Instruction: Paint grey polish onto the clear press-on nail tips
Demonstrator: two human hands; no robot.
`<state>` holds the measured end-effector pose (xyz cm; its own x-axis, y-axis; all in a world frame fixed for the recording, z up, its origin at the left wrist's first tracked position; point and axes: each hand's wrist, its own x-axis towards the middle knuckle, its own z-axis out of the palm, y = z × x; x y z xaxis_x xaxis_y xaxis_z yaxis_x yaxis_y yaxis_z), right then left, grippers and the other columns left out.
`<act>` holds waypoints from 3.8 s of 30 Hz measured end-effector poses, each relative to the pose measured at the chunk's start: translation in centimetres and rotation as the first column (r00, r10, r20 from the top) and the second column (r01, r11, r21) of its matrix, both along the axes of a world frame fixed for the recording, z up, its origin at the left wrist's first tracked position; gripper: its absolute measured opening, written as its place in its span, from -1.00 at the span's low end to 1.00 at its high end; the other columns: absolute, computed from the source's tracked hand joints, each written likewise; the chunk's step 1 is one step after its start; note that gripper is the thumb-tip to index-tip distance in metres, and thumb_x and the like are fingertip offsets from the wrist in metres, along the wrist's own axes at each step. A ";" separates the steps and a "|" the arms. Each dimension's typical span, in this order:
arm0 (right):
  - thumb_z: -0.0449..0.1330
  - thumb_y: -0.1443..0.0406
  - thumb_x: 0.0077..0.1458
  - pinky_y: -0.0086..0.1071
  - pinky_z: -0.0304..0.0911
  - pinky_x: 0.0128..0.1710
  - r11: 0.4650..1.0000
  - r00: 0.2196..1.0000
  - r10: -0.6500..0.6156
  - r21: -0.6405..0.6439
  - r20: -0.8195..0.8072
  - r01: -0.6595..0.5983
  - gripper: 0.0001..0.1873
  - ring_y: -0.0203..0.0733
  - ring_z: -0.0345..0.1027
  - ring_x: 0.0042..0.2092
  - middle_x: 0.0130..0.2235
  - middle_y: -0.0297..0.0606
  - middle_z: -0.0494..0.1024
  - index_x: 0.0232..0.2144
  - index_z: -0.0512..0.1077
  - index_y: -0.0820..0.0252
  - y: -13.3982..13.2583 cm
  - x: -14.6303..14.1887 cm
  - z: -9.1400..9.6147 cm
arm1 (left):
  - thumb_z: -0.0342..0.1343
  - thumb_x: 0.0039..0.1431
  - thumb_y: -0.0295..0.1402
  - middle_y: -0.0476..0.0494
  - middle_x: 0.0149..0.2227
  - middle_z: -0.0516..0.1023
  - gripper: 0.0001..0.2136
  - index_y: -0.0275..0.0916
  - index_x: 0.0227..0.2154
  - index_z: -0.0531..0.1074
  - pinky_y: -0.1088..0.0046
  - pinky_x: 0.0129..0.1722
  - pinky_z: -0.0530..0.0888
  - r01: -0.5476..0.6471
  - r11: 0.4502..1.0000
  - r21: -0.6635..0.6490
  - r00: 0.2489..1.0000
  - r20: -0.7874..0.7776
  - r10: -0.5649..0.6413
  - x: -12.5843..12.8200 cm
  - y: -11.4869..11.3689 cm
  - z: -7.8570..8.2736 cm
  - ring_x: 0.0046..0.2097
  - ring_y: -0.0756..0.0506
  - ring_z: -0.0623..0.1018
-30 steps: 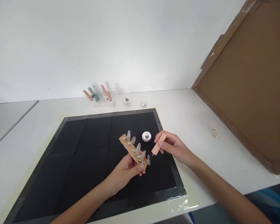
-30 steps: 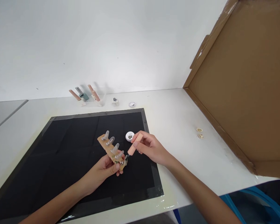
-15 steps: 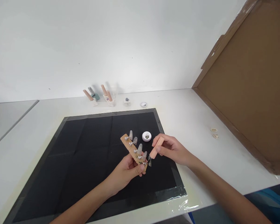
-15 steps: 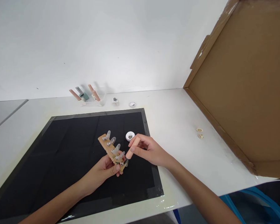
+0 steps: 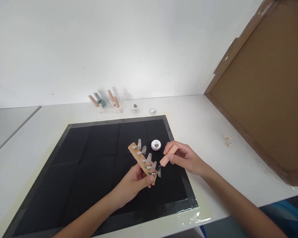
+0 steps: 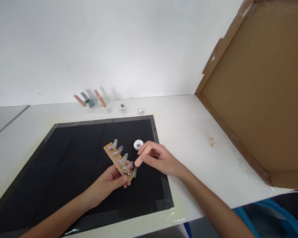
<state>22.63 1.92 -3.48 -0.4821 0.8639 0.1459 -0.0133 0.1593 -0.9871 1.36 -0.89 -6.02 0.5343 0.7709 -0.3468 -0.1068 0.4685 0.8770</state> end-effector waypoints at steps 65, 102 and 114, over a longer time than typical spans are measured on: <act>0.14 0.24 0.15 -0.39 0.19 -0.41 0.999 0.998 0.054 0.005 0.023 -0.054 -0.83 -0.29 0.31 -0.40 -0.43 -0.30 0.48 -0.45 0.38 0.18 -0.2 0.0 0.2 | 0.34 -0.16 -0.29 0.03 -0.43 0.39 -0.65 -0.24 -0.28 0.41 0.46 -0.37 0.22 0.032 0.999 -0.034 0.994 0.105 -0.029 -0.1 0.0 -0.1 -0.39 0.01 0.30; 0.15 0.26 0.15 -0.40 0.21 -0.38 0.998 1.000 -0.005 0.060 0.011 0.004 -0.83 -0.29 0.32 -0.38 -0.42 -0.30 0.51 -0.47 0.38 0.18 -0.1 -0.1 -0.1 | 0.35 -0.17 -0.29 0.01 -0.42 0.41 -0.65 -0.25 -0.27 0.45 0.49 -0.40 0.25 0.005 0.998 -0.064 0.996 0.092 0.001 -0.1 -0.1 -0.3 -0.39 0.02 0.32; 0.12 0.26 0.16 -0.40 0.18 -0.40 0.989 0.983 -0.146 0.048 0.111 0.142 -0.78 -0.27 0.30 -0.35 -0.40 -0.28 0.52 -0.51 0.38 0.18 0.0 -0.4 0.5 | 0.35 -0.19 -0.26 0.02 -0.43 0.40 -0.62 -0.25 -0.27 0.43 0.49 -0.42 0.26 0.004 0.998 -0.065 0.998 0.059 0.000 0.1 0.0 0.0 -0.40 0.02 0.32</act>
